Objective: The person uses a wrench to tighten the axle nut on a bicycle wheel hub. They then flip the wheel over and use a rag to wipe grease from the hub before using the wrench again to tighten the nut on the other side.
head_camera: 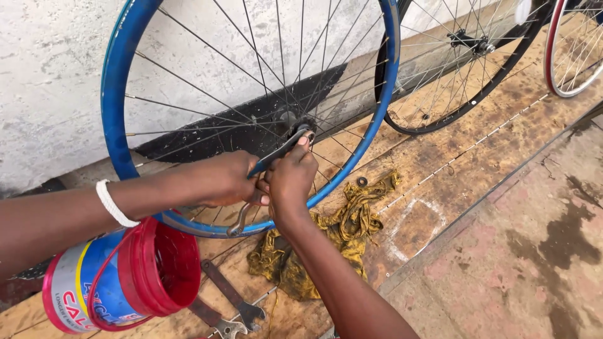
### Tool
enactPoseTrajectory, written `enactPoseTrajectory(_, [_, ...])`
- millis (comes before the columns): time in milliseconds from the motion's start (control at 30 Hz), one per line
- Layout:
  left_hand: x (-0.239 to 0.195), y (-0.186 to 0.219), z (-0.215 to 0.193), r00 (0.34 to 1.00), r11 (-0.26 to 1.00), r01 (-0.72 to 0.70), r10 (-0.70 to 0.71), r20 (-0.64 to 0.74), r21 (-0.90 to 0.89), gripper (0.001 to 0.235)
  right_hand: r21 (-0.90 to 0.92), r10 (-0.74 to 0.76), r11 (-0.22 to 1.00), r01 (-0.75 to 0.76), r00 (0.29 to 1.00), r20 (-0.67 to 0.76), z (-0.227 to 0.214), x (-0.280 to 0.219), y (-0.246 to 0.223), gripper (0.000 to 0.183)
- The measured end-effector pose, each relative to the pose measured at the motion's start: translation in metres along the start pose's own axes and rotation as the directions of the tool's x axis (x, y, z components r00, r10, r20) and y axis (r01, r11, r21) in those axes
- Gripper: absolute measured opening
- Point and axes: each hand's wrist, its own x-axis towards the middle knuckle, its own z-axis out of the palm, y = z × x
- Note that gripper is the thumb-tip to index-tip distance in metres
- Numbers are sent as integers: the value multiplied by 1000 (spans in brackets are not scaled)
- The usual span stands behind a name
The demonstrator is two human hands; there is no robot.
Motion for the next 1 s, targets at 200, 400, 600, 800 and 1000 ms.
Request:
enactPoseTrajectory(200, [-36, 43, -31, 988, 887, 124, -66, -142, 445, 33, -271, -109, 954, 126, 991, 79, -17, -3, -6, 44])
enactPoseTrajectory(400, [-36, 47, -34, 975, 963, 110, -58, -213, 245, 47, -403, -252, 857, 321, 943, 216, -38, 47, 31, 48])
enactPoseTrajectory(600, [-43, 49, -9, 934, 984, 157, -120, -335, 87, 38, 69, 36, 996, -57, 962, 269, -32, 6, 0, 38])
enactPoseTrajectory(800, [-22, 22, 47, 874, 951, -66, -90, -477, -301, 36, 79, 126, 985, -154, 951, 282, -31, -4, -17, 38])
enactPoseTrajectory(1000, [4, 23, 107, 747, 744, -280, -228, -625, -607, 31, -378, -257, 842, 385, 903, 346, -57, 19, 1, 49])
